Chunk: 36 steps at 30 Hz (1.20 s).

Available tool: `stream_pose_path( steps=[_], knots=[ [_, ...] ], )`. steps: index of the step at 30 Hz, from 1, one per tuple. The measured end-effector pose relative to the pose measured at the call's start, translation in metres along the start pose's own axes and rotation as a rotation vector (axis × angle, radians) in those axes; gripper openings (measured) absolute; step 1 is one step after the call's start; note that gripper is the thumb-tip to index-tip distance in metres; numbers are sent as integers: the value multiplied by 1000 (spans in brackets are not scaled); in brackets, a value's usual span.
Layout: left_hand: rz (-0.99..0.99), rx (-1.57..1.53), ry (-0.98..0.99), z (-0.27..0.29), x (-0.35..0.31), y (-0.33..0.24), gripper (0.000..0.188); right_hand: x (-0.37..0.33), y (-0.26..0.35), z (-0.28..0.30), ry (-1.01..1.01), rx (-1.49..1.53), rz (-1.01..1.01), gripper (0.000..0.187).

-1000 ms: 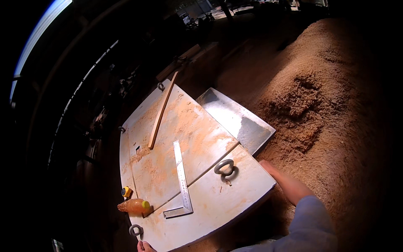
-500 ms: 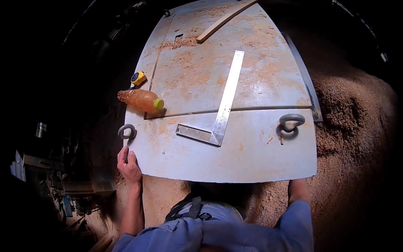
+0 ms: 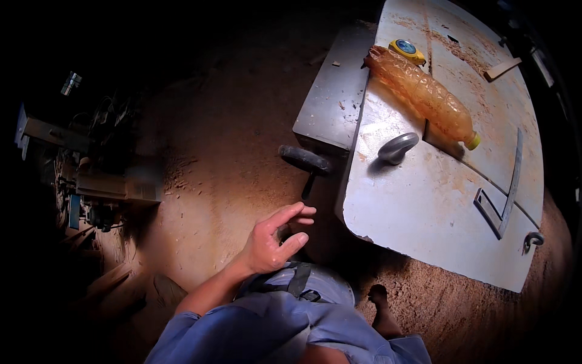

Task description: The person sorts wood blocks on the floor next to a woodworking machine, picking them up from a pile and placing them into a separate stack.

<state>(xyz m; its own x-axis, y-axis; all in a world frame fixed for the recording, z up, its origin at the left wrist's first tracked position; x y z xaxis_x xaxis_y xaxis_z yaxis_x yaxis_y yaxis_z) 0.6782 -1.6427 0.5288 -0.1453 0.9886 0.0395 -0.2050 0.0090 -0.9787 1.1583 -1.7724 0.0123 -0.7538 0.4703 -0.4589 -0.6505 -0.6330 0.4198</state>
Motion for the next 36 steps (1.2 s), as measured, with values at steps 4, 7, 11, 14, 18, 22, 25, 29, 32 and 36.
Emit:
stream_pose_path(
  steps=[4, 7, 11, 14, 18, 22, 25, 29, 32, 36],
  knots=[
    [9, 190, 91, 104, -12, 31, 42, 80, 25, -35, -303, 351, -623, 29],
    [44, 196, 109, 172, -34, 41, 43, 148, 72, 12, -277, 569, -669, 33],
    [94, 225, -62, 249, -50, 76, 44, 262, 164, 181, -307, 746, -562, 37],
    [77, 224, -239, 284, -38, 106, 41, 315, 230, 293, -337, 781, -578, 33],
    [120, 255, -240, 309, -11, 140, 44, 377, 329, 410, -198, 1096, -429, 39],
    [275, 350, -218, 350, 26, 194, 41, 454, 371, 474, -75, 791, -129, 40],
    [470, 330, -397, 396, 21, 306, 37, 493, 369, 529, -7, 623, 14, 43],
    [1095, 95, -528, 458, -57, 427, 37, 532, 332, 588, -197, 587, -71, 45],
    [1145, 6, -404, 444, -37, 457, 36, 549, 304, 635, -315, 668, -232, 44],
    [1106, -10, -279, 448, 32, 465, 35, 581, 280, 681, -515, 687, -266, 40]
  ],
)
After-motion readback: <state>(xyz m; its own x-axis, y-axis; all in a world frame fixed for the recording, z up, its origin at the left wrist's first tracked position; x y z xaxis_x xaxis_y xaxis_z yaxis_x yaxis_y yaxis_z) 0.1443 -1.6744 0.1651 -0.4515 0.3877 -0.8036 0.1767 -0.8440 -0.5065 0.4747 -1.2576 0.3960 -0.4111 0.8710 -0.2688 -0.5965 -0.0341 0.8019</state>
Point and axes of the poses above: each hand's wrist, its own x-axis towards the middle knuckle, its own z-axis out of the back of the hand, y = z × x, the point moved 3 cm from there along x, towards the middle knuckle, and after that the axes turned 2 degrees about -z, right-handed, at the moved point
